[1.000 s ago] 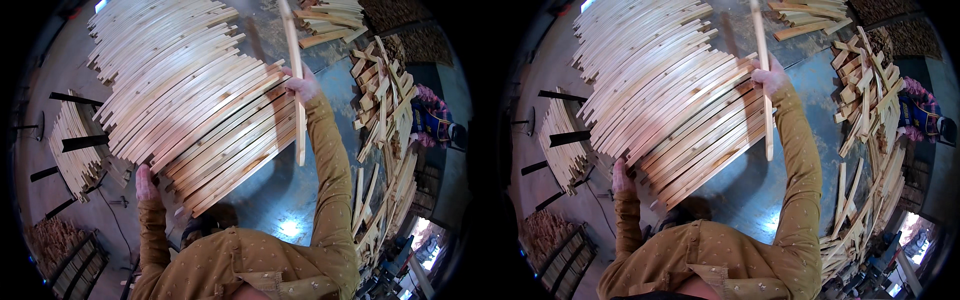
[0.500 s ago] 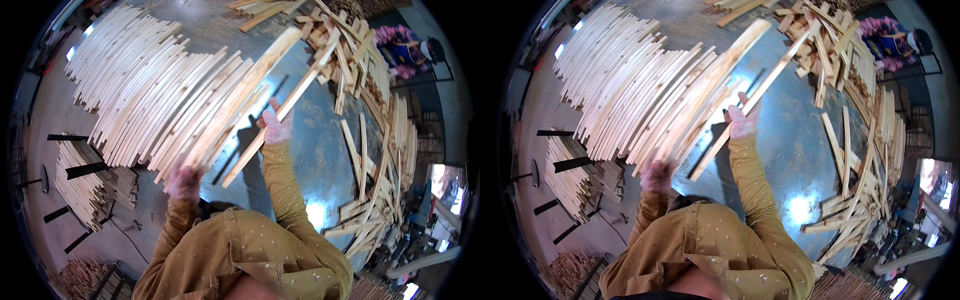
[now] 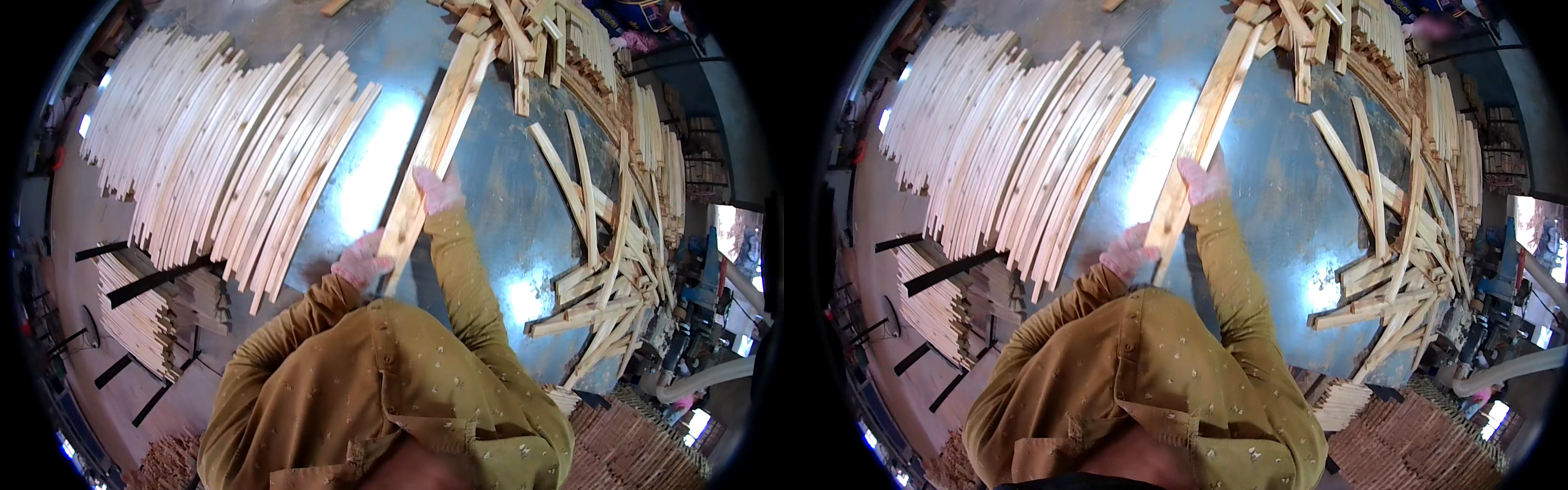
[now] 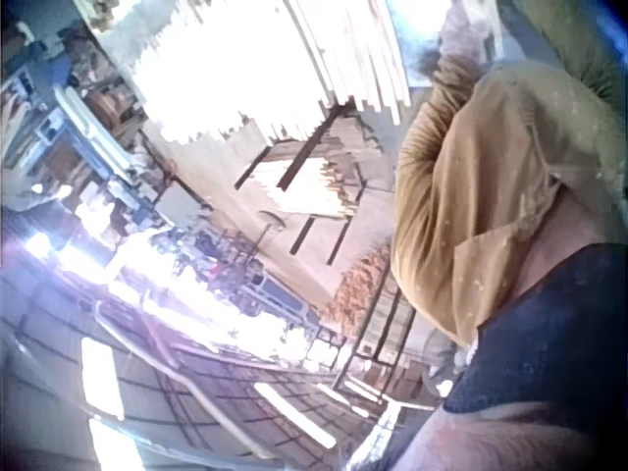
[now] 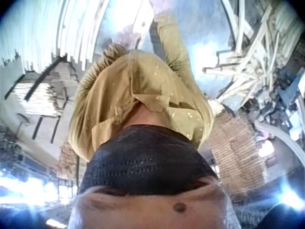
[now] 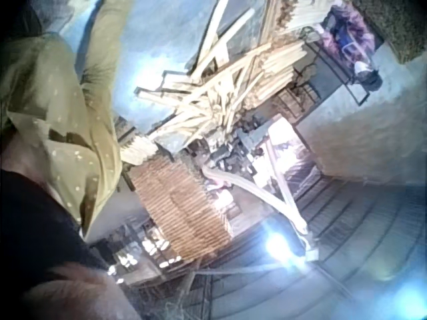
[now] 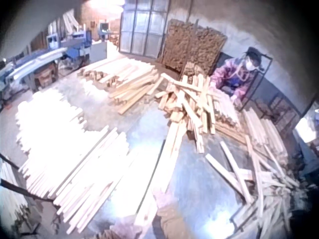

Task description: The person sorts and stacks thin wooden strips on a metal table in a workshop. They repeatedly pick up strips, align them, and place them into neat piles, occasionally moving stacks to different locations on the table.

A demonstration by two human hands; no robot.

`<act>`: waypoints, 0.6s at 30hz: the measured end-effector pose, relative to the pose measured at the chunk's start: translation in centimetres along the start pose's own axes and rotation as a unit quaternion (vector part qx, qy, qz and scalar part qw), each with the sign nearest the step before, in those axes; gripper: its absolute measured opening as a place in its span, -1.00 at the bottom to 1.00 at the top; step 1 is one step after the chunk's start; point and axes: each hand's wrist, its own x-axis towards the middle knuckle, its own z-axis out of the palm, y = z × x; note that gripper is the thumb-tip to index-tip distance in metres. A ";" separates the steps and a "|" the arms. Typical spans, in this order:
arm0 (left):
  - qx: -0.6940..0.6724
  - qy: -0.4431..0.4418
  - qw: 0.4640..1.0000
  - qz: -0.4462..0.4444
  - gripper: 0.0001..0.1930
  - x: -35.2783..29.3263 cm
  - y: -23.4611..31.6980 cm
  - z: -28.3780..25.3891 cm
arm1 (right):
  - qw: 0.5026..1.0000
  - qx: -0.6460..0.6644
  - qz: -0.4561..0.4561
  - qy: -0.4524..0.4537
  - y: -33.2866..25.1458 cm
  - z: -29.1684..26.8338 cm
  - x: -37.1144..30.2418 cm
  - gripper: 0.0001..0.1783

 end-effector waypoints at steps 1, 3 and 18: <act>-0.028 -0.009 0.998 -0.047 -0.45 -0.8 1.5 0.2 | 0.995 -0.097 -0.016 -0.001 0.2 -0.4 -0.1 -0.21; -0.020 0.006 1.000 0.003 -0.48 -1.7 0.5 -3.1 | 0.969 -0.242 0.048 0.025 -2.2 1.6 -1.2 -0.20; -0.137 0.761 0.634 0.016 -0.53 -12.8 3.9 -33.3 | 0.678 -0.690 -0.253 0.008 -0.1 4.7 3.5 -0.14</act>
